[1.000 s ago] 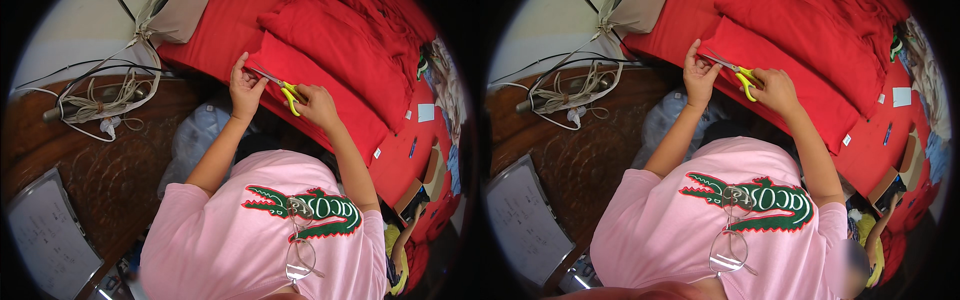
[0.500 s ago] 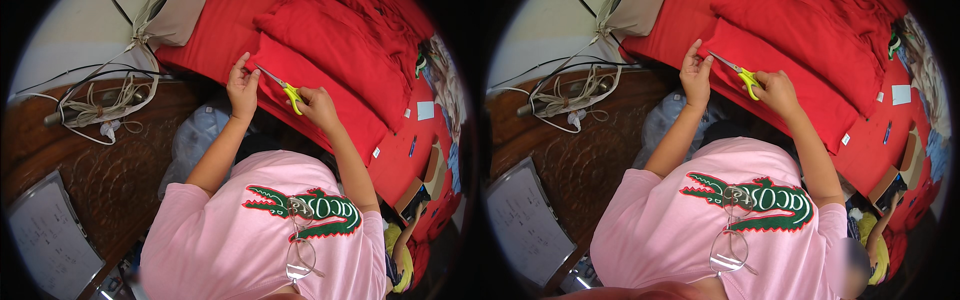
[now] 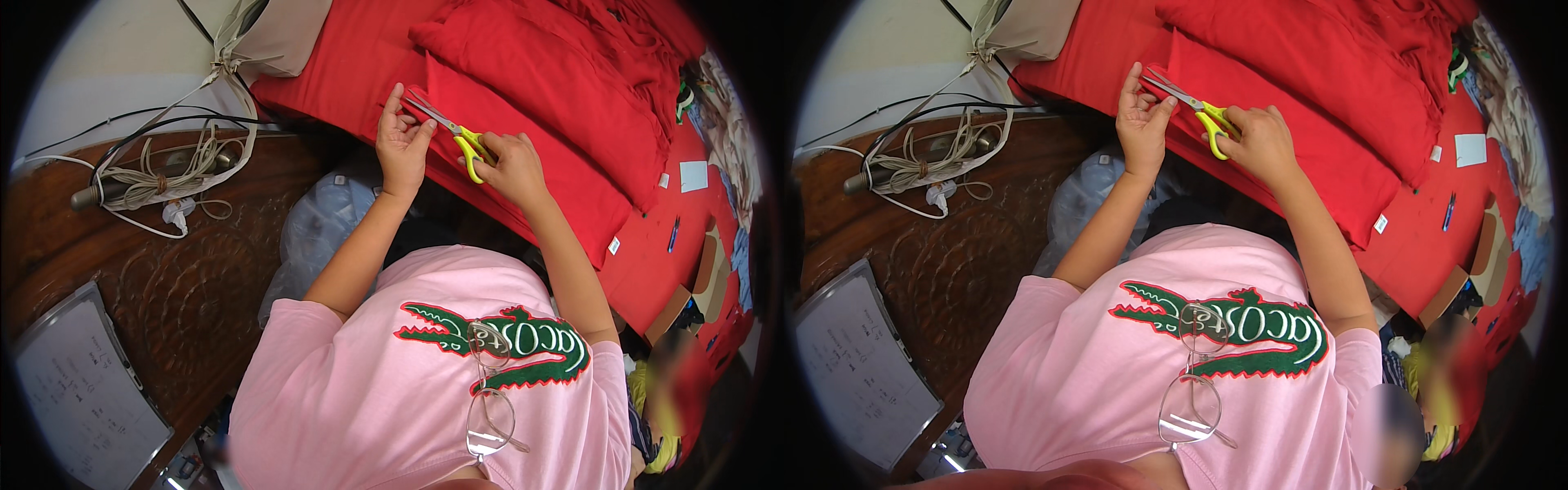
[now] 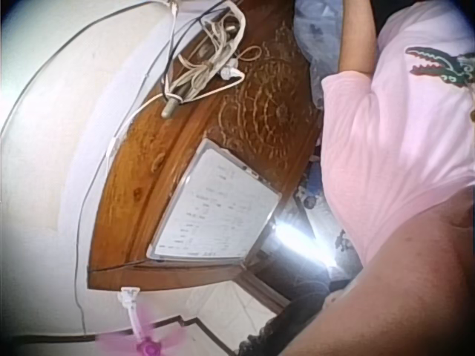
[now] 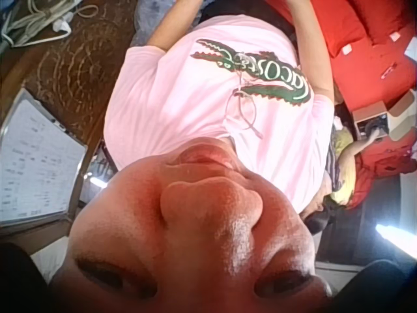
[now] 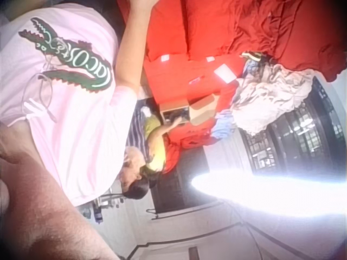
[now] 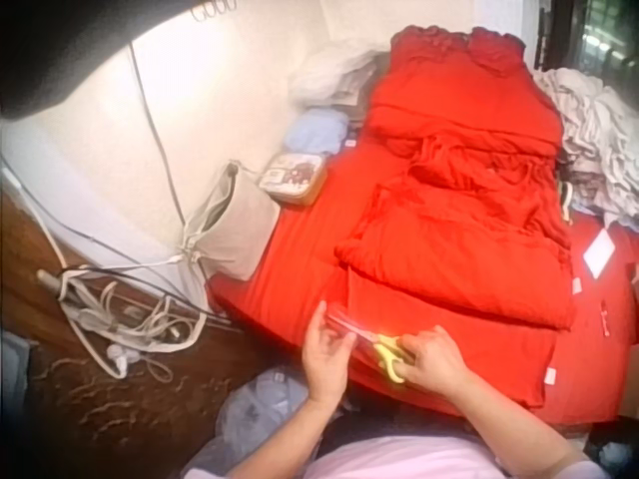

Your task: The person repeatedly uses yellow-handled scissors to cut small white tags from the edges of a red fabric garment laid on a table. The person adjusts the fabric between cuts and places the scissors down after each cut.

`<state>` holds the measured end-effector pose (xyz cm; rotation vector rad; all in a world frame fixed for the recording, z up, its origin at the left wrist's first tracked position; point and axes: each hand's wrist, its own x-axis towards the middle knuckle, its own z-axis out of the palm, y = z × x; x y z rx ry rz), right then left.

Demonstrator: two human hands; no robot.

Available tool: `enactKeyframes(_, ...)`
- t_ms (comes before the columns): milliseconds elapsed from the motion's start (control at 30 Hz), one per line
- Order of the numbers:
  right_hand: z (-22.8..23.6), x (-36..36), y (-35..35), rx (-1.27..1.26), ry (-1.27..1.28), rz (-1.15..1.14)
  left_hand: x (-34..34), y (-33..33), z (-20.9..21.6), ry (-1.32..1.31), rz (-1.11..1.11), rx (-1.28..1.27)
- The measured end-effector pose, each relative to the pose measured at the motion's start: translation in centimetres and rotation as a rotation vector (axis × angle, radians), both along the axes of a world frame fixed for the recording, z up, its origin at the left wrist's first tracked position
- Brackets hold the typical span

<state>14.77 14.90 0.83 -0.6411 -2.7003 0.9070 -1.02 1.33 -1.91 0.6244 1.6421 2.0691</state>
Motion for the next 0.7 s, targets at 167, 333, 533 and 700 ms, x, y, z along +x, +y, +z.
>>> enactKeyframes(167, 0.4, -0.1, -0.4, -0.025, -0.048, 0.013, 0.0, -0.3, 0.0, 0.006, 0.008, -0.023)
enactKeyframes(333, -0.6, 0.4, -1.1, -0.03, -0.024, -0.025, -0.1, -0.6, 0.1, 0.007, 0.026, -0.042)
enactKeyframes(533, -1.0, 6.3, 0.4, -0.633, 0.29, -0.594, -1.4, -1.8, -1.4, -0.021, 0.122, -0.091)
enactKeyframes(700, -2.3, 22.0, 4.9, -0.448, 0.509, -0.99, -5.2, -5.5, -6.0, -0.088, 0.154, -0.212)
